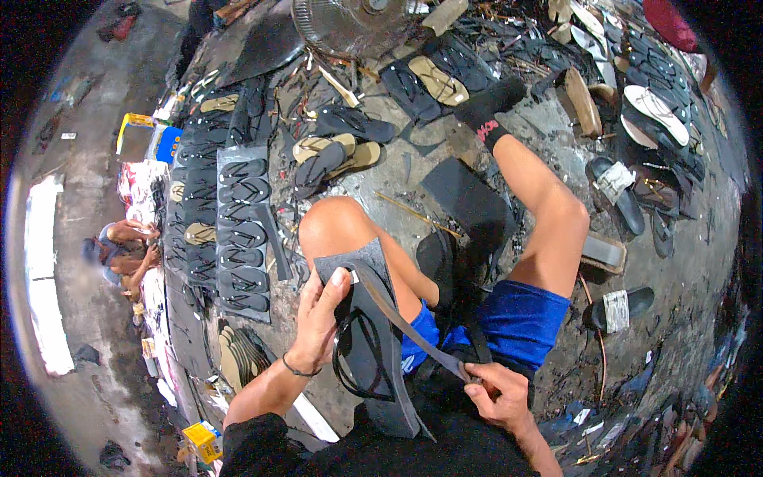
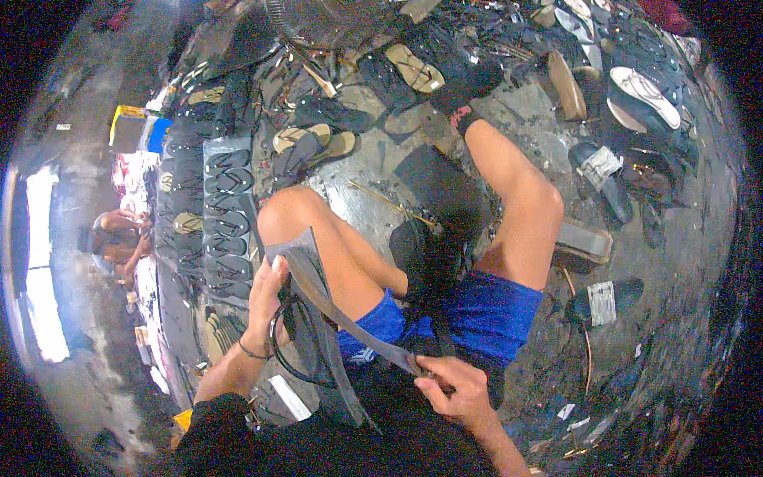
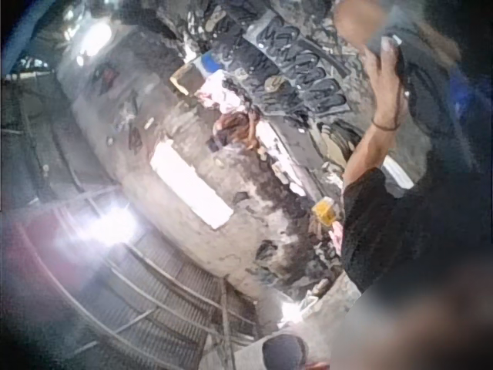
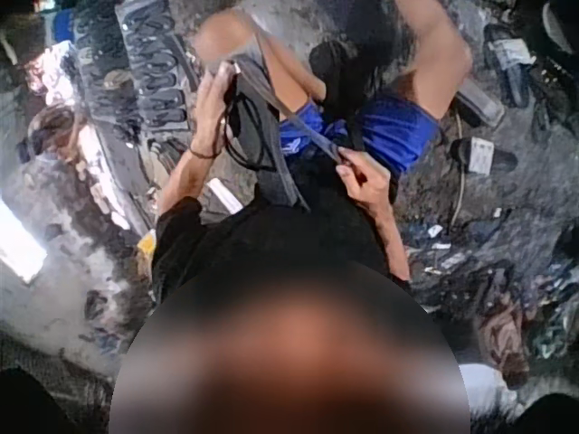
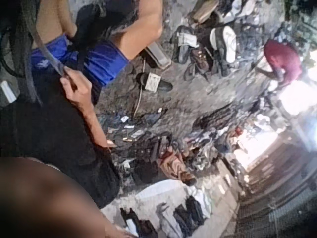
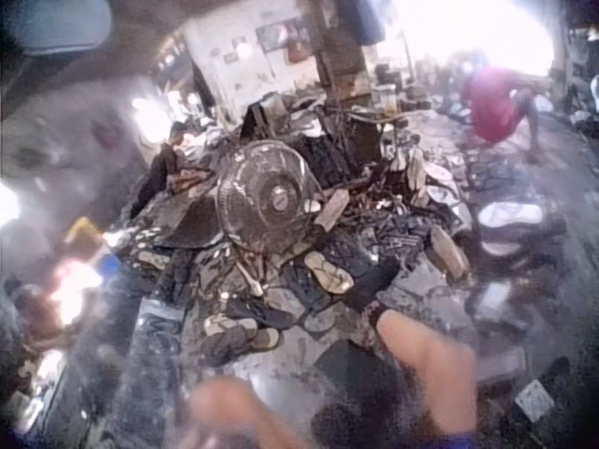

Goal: The person sits on the floor and uses a knife to trim excess material from the edges of flip-flops and sandals. They handle each item one at a time, scraping along the sole and strap edges, then place the trimmed footwear aside.

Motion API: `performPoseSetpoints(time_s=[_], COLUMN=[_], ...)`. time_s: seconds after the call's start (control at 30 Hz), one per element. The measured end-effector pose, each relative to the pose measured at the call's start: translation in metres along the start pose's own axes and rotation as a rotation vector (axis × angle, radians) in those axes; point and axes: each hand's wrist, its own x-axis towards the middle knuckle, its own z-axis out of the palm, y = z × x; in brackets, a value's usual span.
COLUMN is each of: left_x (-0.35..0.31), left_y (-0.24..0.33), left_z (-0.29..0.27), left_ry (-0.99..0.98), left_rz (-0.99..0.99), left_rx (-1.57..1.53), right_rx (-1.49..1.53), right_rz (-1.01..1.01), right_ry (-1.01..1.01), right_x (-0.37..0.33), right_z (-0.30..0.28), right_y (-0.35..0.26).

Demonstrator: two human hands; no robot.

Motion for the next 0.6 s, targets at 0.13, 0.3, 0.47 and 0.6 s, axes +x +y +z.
performPoseSetpoints(time_s=[0.13, 0.3, 0.47, 0.6], left_x=[-0.001, 0.002, 0.005, 0.004], left_y=[-0.012, -0.007, -0.005, -0.004], left_z=[-0.008, 0.005, 0.01, 0.019], left_ry=[-0.118, -0.258, -0.36, -0.484], left_rz=[0.055, 0.171, 0.125, 0.079], left_rx=[0.171, 0.301, 0.416, 0.477], right_rx=[-0.138, -0.214, -0.254, -0.214], right_rz=[-0.111, -0.149, -0.086, -0.106], right_ry=[0.111, 0.109, -0.088, -0.306], right_x=[0.029, 0.066, 0.1, 0.143], right_z=[-0.006, -0.023, -0.059, -0.078], right_y=[-0.012, -0.039, -0.076, -0.099])
